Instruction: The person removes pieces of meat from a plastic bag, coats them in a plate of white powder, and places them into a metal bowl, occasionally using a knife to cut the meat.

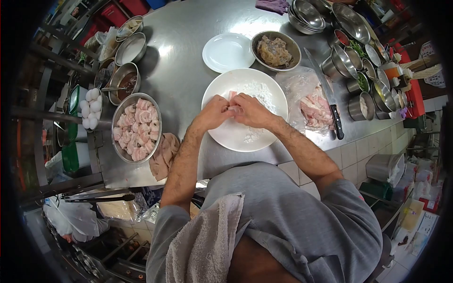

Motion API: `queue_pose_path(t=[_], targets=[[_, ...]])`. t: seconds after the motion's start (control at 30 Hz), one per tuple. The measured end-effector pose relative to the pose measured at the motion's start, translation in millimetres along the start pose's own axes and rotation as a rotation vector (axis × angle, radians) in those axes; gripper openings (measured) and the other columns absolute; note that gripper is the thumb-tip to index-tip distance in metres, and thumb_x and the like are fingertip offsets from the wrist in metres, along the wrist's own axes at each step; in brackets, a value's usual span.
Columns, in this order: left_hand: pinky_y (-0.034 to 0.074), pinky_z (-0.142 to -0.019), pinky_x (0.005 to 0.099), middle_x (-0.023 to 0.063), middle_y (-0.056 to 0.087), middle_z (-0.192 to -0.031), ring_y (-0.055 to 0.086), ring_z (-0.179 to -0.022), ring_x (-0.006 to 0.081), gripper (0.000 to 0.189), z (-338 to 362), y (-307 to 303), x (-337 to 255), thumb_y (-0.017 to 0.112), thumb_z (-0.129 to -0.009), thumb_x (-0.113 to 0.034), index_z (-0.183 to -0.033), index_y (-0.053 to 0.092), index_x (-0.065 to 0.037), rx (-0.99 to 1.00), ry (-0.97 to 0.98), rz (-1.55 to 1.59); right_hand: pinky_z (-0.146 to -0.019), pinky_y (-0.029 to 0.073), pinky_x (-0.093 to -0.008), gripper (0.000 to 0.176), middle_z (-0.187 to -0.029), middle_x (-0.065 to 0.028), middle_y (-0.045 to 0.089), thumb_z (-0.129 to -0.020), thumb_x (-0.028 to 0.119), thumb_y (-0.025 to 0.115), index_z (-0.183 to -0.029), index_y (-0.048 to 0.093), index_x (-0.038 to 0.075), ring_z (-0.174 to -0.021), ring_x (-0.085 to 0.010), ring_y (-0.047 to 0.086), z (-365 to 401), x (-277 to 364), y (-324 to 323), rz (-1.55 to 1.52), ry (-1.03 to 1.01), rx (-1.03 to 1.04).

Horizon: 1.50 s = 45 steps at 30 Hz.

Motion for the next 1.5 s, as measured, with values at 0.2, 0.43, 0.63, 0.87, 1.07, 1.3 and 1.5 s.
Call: queue_pose_path(t=[0.2, 0.43, 0.63, 0.87, 1.07, 1.3, 1.5], targets=[[0.046, -0.062, 0.0349, 0.0153, 0.058, -0.092, 0.058, -0.069, 0.0203, 0.025, -8, 20, 13, 0.055, -0.086, -0.018, -0.102, 0.052, 0.001, -0.349, 0.024, 0.087, -0.086, 0.038, -0.0437, 0.042, -0.102, -0.0104, 0.051, -0.071, 0.01, 0.062, -0.11, 0.047, 0.006, -0.1, -0.0299, 0.048, -9, -10, 2, 0.01, 0.068, -0.033], [0.047, -0.076, 0.0376, 0.0196, 0.053, -0.103, 0.055, -0.093, 0.0305, 0.024, -8, 11, 2, 0.053, -0.083, -0.011, -0.104, 0.049, 0.001, -0.244, -0.162, 0.314, -0.085, 0.038, -0.0425, 0.044, -0.101, -0.0089, 0.051, -0.068, 0.014, 0.066, -0.109, 0.051, 0.008, -0.097, -0.0283, 0.05, -14, -8, 13, 0.337, -0.037, -0.141], [0.047, -0.072, 0.0335, 0.0146, 0.053, -0.103, 0.057, -0.083, 0.022, 0.038, -5, 11, 2, 0.059, -0.077, -0.008, -0.112, 0.047, 0.001, -0.268, 0.022, 0.071, -0.083, 0.04, -0.0425, 0.041, -0.103, -0.0102, 0.051, -0.067, 0.015, 0.064, -0.105, 0.054, 0.008, -0.093, -0.0304, 0.051, -27, -24, 6, 0.291, 0.089, -0.082], [0.047, -0.074, 0.0354, 0.0157, 0.056, -0.099, 0.058, -0.082, 0.0271, 0.037, -22, 4, 9, 0.058, -0.076, -0.01, -0.111, 0.051, 0.002, -0.192, 0.031, -0.073, -0.079, 0.044, -0.0434, 0.036, -0.101, -0.0129, 0.052, -0.068, 0.011, 0.062, -0.103, 0.054, 0.006, -0.094, -0.032, 0.051, -27, -18, 5, 0.22, -0.119, -0.313], [0.047, -0.078, 0.0357, 0.0176, 0.059, -0.102, 0.058, -0.088, 0.0276, 0.043, -29, 4, 5, 0.056, -0.08, -0.013, -0.119, 0.048, 0.003, -0.265, -0.099, 0.265, -0.077, 0.046, -0.043, 0.033, -0.094, -0.0152, 0.055, -0.07, 0.011, 0.061, -0.102, 0.055, 0.003, -0.091, -0.0342, 0.054, -38, -36, 6, 0.244, -0.073, -0.231], [0.049, -0.075, 0.0312, 0.0146, 0.059, -0.108, 0.059, -0.083, 0.0204, 0.053, -12, 11, 0, 0.06, -0.078, -0.008, -0.127, 0.042, 0.001, -0.321, -0.099, 0.221, -0.076, 0.047, -0.0433, 0.029, -0.087, -0.0205, 0.06, -0.072, 0.02, 0.061, -0.093, 0.06, 0.0, -0.085, -0.0365, 0.058, -40, -33, -9, 0.173, 0.124, -0.164], [0.049, -0.075, 0.0299, 0.0123, 0.057, -0.112, 0.057, -0.084, 0.0182, 0.053, 19, 21, -4, 0.061, -0.077, -0.003, -0.126, 0.043, 0.0, -0.234, -0.188, 0.237, -0.072, 0.048, -0.043, 0.031, -0.083, -0.0185, 0.063, -0.074, 0.021, 0.06, -0.094, 0.06, -0.002, -0.078, -0.0338, 0.061, -19, -5, 11, 0.163, 0.066, 0.058]])
Point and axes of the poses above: each hand's wrist, its own z-axis away from the middle knuckle, its own y-axis out of the palm, x = y × z, the point moved 1 cm from there along -z, towards the middle knuckle
